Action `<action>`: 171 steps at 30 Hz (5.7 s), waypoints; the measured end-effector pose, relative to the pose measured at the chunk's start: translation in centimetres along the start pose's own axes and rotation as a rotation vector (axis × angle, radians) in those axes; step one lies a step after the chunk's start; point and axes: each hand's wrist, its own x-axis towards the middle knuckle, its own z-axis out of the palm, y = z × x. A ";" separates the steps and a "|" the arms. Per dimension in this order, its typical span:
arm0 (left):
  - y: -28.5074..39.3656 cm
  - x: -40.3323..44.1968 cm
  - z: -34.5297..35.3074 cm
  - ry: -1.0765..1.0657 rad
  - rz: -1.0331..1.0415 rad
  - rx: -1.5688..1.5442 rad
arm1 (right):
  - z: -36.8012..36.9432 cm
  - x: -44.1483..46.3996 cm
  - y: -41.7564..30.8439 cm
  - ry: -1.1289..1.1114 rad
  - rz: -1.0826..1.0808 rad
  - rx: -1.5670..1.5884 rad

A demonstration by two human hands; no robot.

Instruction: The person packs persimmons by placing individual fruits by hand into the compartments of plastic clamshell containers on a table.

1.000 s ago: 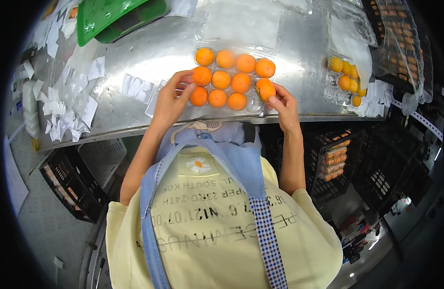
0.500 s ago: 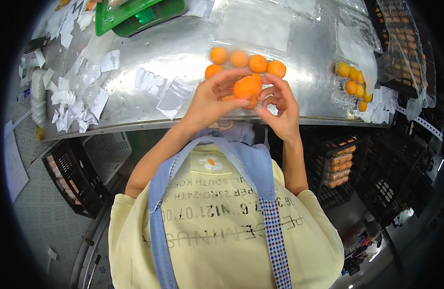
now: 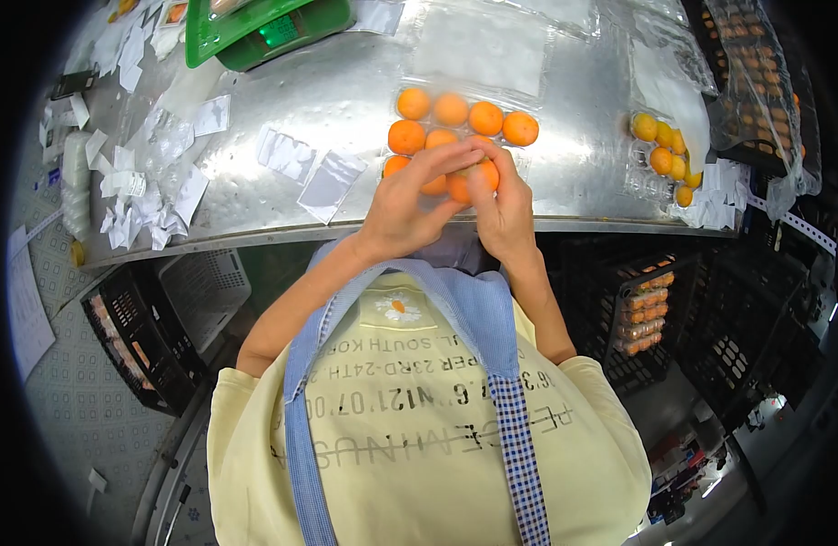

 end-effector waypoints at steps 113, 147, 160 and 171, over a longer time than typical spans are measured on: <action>-21.0 0.3 -40.7 0.277 -0.314 1.367 | 12.4 0.4 1.1 -0.410 0.265 -0.247; -1.1 -3.0 -11.3 0.337 -0.016 -1.418 | 18.3 2.7 -8.5 -0.416 -0.605 -0.038; 2.2 2.7 -9.1 0.424 -0.045 -0.952 | 13.4 2.7 -9.3 -0.157 -0.571 0.136; 0.8 3.4 -8.9 0.374 -0.220 -0.951 | 13.0 1.8 -8.3 -0.235 -0.592 0.077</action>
